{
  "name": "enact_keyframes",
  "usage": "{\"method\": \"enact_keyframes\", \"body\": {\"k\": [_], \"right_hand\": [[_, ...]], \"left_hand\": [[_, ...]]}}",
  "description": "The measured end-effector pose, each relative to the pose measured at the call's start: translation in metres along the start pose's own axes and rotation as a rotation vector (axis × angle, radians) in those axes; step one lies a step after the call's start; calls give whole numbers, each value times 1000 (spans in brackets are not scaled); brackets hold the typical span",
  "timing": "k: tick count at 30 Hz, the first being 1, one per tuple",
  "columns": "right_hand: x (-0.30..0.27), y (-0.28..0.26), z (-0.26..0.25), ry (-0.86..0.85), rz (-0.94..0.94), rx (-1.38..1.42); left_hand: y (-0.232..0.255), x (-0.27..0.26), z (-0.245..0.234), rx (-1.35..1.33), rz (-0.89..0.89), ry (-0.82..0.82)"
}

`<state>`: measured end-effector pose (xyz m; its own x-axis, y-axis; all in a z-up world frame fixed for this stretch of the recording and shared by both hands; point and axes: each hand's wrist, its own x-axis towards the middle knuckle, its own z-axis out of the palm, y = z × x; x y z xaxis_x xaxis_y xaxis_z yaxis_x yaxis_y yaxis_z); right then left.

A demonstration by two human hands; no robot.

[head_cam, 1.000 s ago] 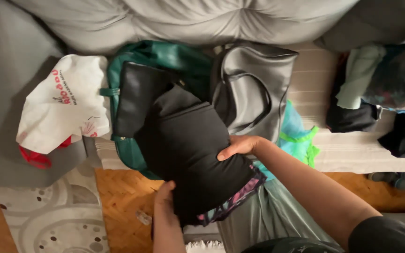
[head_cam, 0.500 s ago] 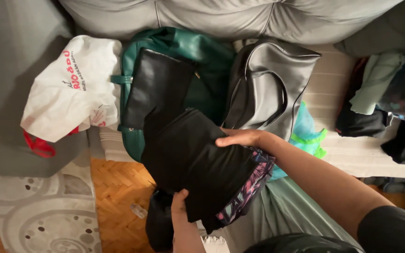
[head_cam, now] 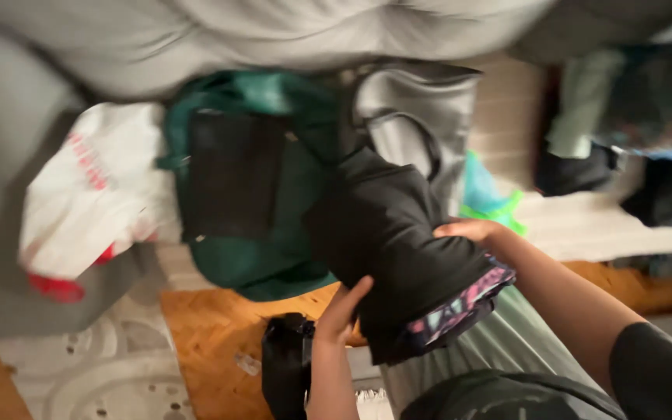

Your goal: Packing clothes, pouches, and other items into a backpack and a tote bag on a couch.

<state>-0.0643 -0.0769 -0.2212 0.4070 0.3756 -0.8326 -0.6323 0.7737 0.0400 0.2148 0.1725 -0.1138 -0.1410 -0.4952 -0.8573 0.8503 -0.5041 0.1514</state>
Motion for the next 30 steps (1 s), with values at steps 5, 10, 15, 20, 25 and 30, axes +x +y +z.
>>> {"method": "enact_keyframes", "body": {"k": [5, 10, 15, 20, 25, 30], "right_hand": [[-58, 81, -125, 75, -282, 35], [-117, 96, -184, 195, -518, 31], [-134, 30, -169, 685, -645, -321], [-91, 58, -208, 1084, -665, -816], [-109, 66, -169, 1196, -749, -878], [-135, 66, -108, 1332, -882, -928]], "left_hand": [[-31, 67, 85, 388, -7, -258], [-55, 132, 174, 486, 129, -308], [-101, 213, 203, 820, 446, 143], [-139, 240, 211, 1085, 555, 364], [-151, 224, 211, 1009, 610, 431], [-158, 175, 211, 961, 719, 531]]}}
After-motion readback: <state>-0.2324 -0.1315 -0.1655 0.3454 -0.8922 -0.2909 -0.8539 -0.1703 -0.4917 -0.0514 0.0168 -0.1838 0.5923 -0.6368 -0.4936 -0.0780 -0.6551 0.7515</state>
